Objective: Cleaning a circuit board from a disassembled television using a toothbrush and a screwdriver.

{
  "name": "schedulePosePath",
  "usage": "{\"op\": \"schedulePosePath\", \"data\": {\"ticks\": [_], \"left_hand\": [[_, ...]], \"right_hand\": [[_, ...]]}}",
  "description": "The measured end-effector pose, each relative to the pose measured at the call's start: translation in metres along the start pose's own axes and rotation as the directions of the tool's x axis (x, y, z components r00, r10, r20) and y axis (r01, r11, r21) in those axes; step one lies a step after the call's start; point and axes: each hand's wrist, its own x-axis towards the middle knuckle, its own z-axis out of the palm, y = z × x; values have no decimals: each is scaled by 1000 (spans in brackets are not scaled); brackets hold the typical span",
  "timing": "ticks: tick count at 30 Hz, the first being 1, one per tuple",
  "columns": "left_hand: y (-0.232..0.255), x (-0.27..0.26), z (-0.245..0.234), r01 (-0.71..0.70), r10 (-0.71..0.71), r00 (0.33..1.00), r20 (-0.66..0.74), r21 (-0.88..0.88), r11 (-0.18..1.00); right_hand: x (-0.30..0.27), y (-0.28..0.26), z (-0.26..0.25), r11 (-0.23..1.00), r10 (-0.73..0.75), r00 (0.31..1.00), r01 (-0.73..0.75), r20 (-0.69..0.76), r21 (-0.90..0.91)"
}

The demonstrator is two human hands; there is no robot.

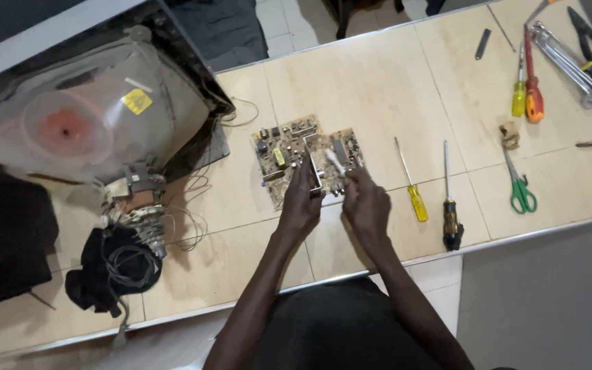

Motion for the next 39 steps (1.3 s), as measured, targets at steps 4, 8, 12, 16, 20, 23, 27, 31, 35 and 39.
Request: {"op": "schedulePosePath", "data": {"ticks": [4,8,12,16,20,23,27,31,35,39], "left_hand": [[8,-2,-6,-7,6,1000,14,56,998],[2,-8,-1,-21,20,1000,22,44,999],[-5,-1,-7,-60,57,997,43,64,996],[-2,-7,-7,-89,87,995,42,30,996],[-10,8,-6,-145,143,989,29,92,985],[-21,4,7,-148,146,989,30,91,985],[-28,4,4,-107,106,994,35,29,994],[-17,0,-6,-120,118,992,47,49,992],[-8,-1,-10,-126,124,989,79,32,991],[-8,3,-11,-137,133,990,51,71,988]], "right_hand": [[-13,-20,3,997,-67,996,69,65,-29],[-7,-16,4,1000,14,996,-12,-87,22],[1,-28,20,1000,19,999,-19,-32,9],[5,-39,10,998,61,993,-58,-100,37],[23,-46,24,999,38,994,-39,-99,-6],[17,-32,18,995,90,989,-95,-116,-41],[-19,-30,-8,986,157,987,-158,-10,-49],[-42,-12,-32,974,207,978,-203,31,-106],[-15,-8,-17,988,142,990,-143,-13,-66],[-6,-27,-18,990,139,990,-139,32,2]]}}
